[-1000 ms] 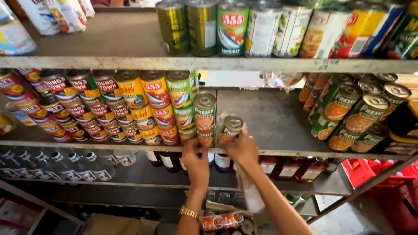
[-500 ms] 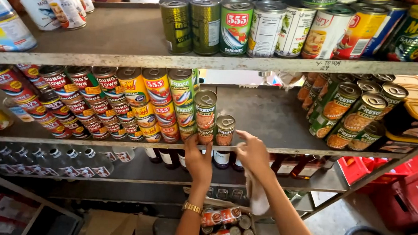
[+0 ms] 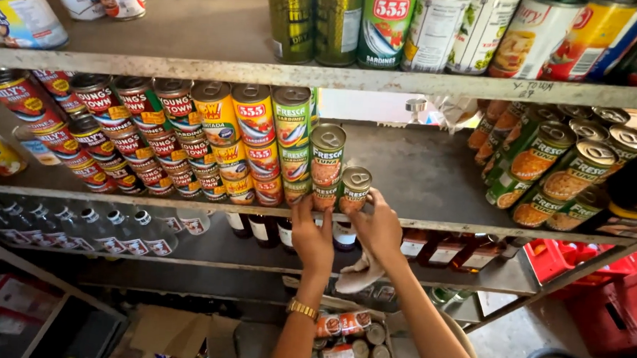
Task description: Wiping canned goods with a cloth and arranging them on shelves.
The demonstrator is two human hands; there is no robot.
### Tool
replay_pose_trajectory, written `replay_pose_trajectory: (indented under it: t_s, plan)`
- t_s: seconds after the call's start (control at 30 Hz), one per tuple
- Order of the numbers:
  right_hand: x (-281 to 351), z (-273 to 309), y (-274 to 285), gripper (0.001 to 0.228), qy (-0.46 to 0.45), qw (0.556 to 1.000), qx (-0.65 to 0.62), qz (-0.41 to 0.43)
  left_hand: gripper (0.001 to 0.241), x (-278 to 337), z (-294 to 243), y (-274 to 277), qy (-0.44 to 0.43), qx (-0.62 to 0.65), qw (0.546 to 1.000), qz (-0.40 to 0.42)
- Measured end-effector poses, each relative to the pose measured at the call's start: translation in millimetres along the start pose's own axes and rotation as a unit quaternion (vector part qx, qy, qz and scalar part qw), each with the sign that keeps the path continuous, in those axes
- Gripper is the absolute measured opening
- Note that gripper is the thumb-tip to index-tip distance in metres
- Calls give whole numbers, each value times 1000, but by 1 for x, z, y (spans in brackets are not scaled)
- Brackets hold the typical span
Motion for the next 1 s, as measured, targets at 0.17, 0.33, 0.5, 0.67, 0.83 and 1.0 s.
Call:
replay_pose_trajectory:
  t_s: [0.17, 0.33, 0.5, 0.67, 0.83, 1.0]
  plan:
    - [-1, -8, -2, 60, 10, 1000, 14, 4, 44, 0, -1, -3, 1, 3, 1000, -4]
    - [-1, 1, 0, 57, 0, 999, 37, 15, 44, -3, -2, 0, 18, -33, 999, 13]
    - [-2, 0, 1, 56, -5, 1000, 11, 11, 45, 0, 0, -4, 12, -8, 1000, -3]
    - [-4, 2, 7, 60, -19, 1000, 11, 10, 43, 4, -9, -5, 15, 17, 1000, -5]
    - [7, -18, 21, 64, 17, 1000, -12, -6, 37, 31, -23, -16, -14, 51, 999, -11]
    - [16, -45, 78, 44, 41, 994, -64, -81, 14, 57, -56, -50, 31, 124, 988, 84]
Point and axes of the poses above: each hand's wrist, its own x-axis away from the middle knuckle, its own y-axis out of the back of the hand, z = x × y, the point moved 2 cm from there along -x, towards the middle knuckle, and after that the axes turned 13 degrees about y, right-handed, at the moved point
